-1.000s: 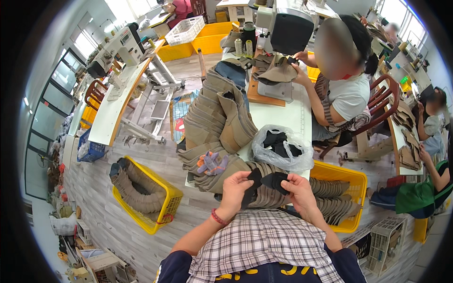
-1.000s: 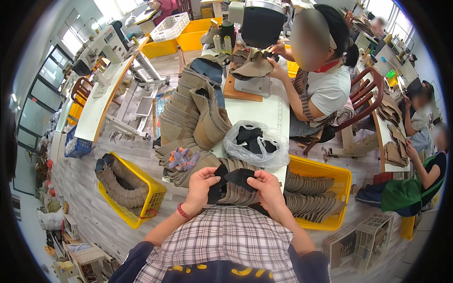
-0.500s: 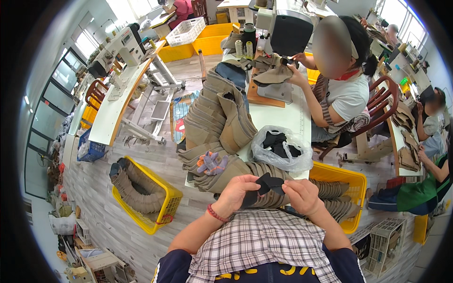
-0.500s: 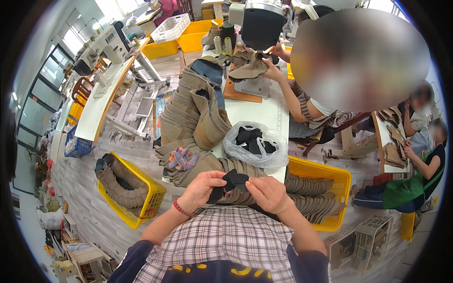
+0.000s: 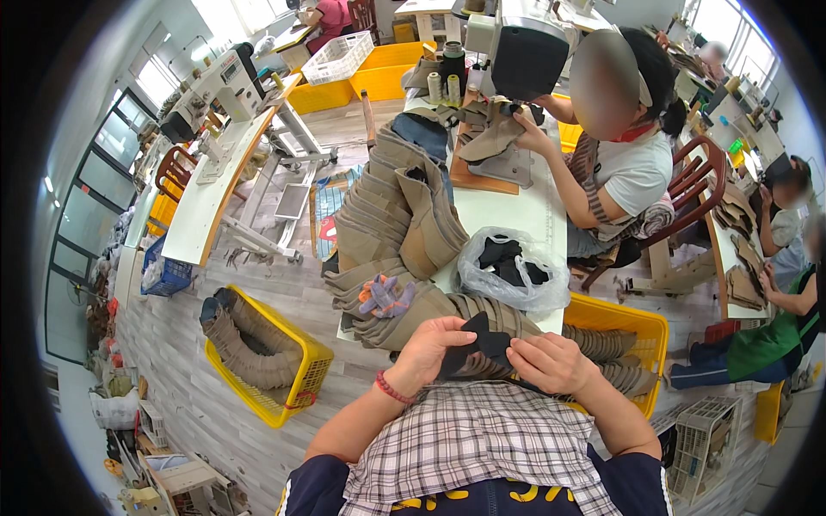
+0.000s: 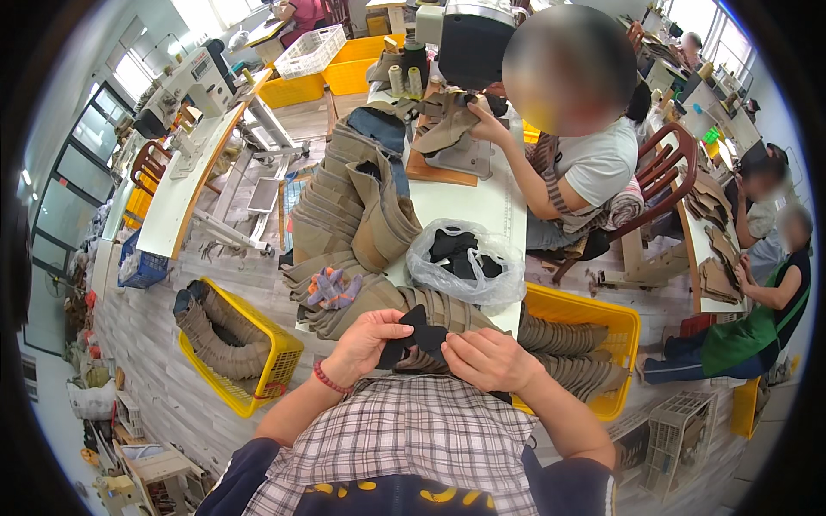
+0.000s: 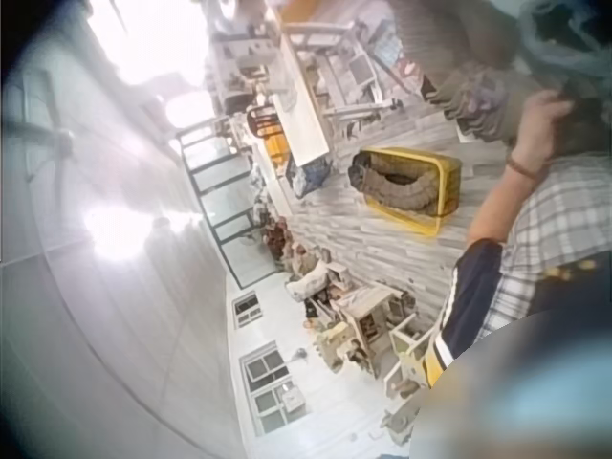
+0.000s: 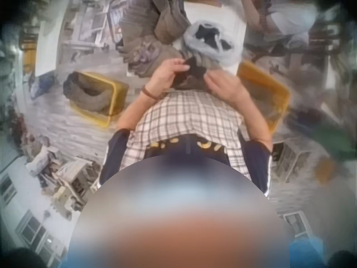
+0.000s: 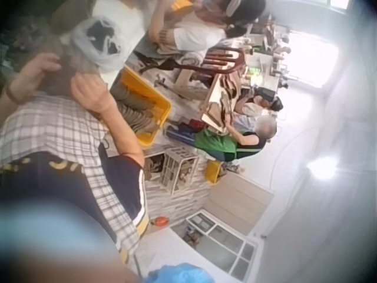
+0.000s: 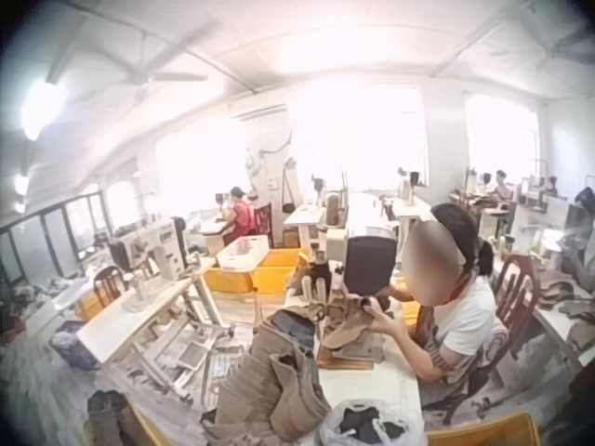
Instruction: The person handles small black fabric pieces and inserts them into beige boot-like footwear. They repeatedly pick up, inspect, and place the fabric pieces inside the boots, then stack the boots in a yellow basket.
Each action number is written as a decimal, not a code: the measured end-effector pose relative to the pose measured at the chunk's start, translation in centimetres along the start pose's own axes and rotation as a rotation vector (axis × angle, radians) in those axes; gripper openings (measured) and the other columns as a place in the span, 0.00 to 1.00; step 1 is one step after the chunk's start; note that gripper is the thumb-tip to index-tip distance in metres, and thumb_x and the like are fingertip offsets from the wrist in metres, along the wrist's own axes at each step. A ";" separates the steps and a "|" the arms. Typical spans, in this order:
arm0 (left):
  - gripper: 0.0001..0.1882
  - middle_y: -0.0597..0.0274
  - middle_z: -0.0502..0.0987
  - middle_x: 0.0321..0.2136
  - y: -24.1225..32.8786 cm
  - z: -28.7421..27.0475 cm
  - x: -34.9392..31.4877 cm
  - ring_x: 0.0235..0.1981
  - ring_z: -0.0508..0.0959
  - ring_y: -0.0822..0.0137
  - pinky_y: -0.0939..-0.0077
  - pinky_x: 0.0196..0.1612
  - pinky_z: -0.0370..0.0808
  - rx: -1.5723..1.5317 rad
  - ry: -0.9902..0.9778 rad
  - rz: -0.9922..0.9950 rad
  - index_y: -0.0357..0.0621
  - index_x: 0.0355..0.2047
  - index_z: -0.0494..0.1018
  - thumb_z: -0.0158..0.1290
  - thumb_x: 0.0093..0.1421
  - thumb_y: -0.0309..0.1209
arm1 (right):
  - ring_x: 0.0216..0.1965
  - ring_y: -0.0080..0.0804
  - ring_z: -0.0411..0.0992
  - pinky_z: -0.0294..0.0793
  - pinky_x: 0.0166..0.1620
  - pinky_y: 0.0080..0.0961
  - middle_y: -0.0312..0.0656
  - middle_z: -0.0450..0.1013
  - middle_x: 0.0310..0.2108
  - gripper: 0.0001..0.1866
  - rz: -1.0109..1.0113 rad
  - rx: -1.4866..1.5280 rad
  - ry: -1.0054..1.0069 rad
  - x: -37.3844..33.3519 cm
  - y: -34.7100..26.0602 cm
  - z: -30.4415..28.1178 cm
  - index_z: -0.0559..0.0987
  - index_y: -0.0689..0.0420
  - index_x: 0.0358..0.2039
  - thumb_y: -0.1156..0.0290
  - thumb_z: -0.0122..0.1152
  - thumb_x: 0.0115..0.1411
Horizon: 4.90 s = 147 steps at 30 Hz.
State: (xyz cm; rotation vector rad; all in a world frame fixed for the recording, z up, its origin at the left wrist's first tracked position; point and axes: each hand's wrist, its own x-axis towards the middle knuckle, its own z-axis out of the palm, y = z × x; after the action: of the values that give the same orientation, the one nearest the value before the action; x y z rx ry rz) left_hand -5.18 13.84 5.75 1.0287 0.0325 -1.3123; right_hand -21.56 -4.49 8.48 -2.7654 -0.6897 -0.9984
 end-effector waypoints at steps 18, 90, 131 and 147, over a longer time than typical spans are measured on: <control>0.05 0.57 0.80 0.30 -1.7 0.8 1.3 0.27 0.80 0.73 0.80 0.31 0.78 -0.009 0.091 0.239 0.34 0.36 0.76 0.55 0.59 0.22 | 0.28 0.18 0.73 0.73 0.33 0.14 0.37 0.77 0.30 0.04 1.680 1.613 0.453 -1.5 -2.5 3.4 0.77 0.60 0.33 0.80 0.62 0.56; 0.12 0.54 0.78 0.26 2.2 4.5 2.2 0.31 0.79 0.51 0.62 0.34 0.73 1.621 -0.262 0.587 0.41 0.37 0.67 0.56 0.53 0.27 | 0.32 0.13 0.68 0.67 0.33 0.12 0.28 0.73 0.34 0.11 1.584 1.579 0.297 -2.0 -2.5 6.3 0.77 0.57 0.41 0.63 0.54 0.65; 0.10 0.64 0.77 0.27 1.1 2.6 0.7 0.27 0.76 0.77 0.86 0.33 0.73 0.382 0.046 0.293 0.36 0.34 0.76 0.55 0.51 0.13 | 0.33 0.19 0.72 0.73 0.33 0.16 0.37 0.74 0.35 0.12 1.693 1.416 0.513 -1.7 -3.3 6.5 0.72 0.60 0.42 0.75 0.63 0.58; 0.16 0.68 0.72 0.28 -2.5 2.0 2.7 0.26 0.71 0.80 0.88 0.28 0.68 0.369 0.049 0.310 0.41 0.36 0.67 0.58 0.49 0.15 | 0.36 0.19 0.73 0.75 0.33 0.17 0.35 0.74 0.38 0.11 1.697 1.646 0.517 -0.1 -4.2 5.3 0.72 0.60 0.44 0.68 0.54 0.65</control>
State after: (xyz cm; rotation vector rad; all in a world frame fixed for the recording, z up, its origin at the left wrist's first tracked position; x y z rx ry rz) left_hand -7.33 10.77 3.91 1.3192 -0.3306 -1.0277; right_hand -20.51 0.55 4.11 -0.7698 0.6734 -0.2394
